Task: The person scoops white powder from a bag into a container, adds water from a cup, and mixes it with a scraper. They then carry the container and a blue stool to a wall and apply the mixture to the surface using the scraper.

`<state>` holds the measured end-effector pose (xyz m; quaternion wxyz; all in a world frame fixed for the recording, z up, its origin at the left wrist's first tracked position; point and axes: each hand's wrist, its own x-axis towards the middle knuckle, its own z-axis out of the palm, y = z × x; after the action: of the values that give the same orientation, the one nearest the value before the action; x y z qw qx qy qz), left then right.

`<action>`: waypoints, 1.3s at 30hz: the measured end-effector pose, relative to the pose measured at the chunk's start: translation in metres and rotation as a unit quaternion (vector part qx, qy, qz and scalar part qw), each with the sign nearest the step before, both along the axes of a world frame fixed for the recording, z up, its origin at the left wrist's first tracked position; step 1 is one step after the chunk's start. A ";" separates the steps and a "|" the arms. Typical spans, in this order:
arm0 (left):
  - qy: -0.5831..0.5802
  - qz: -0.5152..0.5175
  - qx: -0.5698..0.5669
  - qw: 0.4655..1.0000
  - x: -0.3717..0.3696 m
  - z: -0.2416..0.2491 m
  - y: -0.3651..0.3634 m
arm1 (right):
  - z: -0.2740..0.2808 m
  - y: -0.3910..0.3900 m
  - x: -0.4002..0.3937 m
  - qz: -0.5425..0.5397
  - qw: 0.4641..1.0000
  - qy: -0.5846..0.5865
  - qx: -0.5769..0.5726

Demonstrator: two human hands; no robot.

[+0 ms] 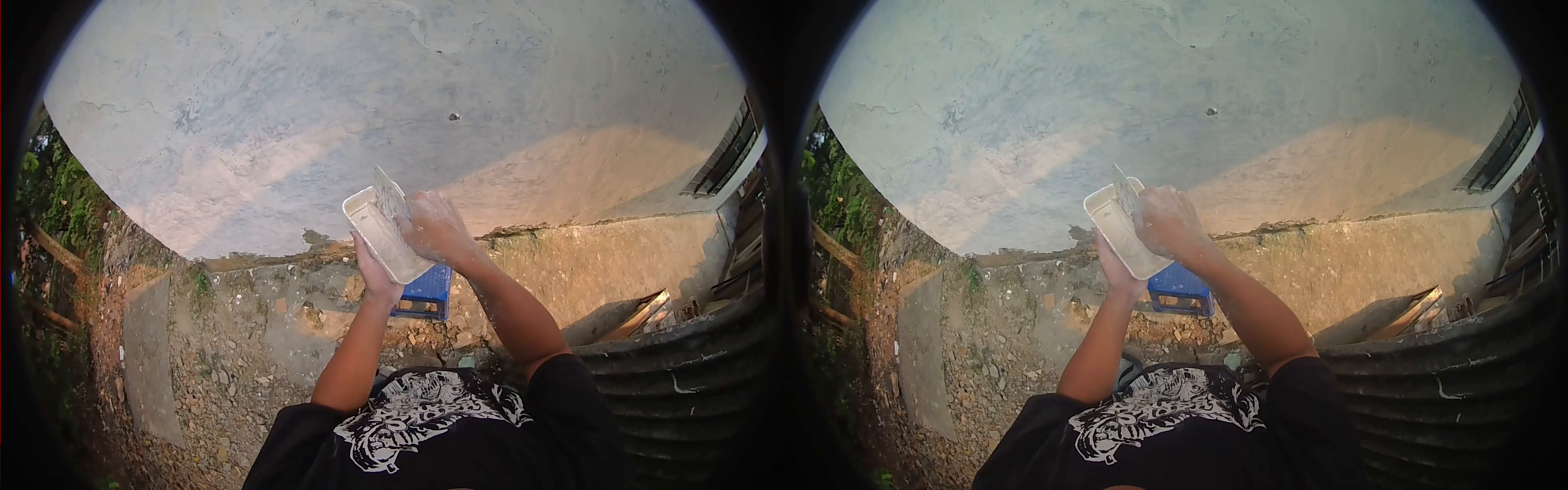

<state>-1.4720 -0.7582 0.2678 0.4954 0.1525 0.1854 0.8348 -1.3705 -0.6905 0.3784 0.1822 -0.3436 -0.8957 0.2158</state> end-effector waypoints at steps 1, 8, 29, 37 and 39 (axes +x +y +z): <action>-0.003 -0.008 0.015 1.000 -0.003 -0.005 0.001 | 0.004 0.001 0.003 -0.009 0.999 0.003 0.031; 0.022 -0.026 0.022 0.999 -0.011 0.001 0.000 | -0.008 0.006 -0.005 -0.022 0.997 0.026 0.063; -0.097 -0.042 -0.032 0.994 -0.019 0.012 0.016 | -0.037 -0.001 0.028 0.088 0.951 0.232 0.182; -0.091 -0.028 0.019 0.995 -0.019 0.003 0.033 | -0.071 -0.027 0.031 0.027 0.937 0.237 0.255; -0.079 -0.030 -0.001 0.996 -0.017 0.004 0.032 | -0.075 -0.029 0.033 0.012 0.943 0.231 0.239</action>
<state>-1.4892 -0.7258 0.2717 0.5339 0.0909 0.1419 0.8286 -1.3370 -0.7197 0.3030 0.4580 -0.2203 -0.8583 0.0709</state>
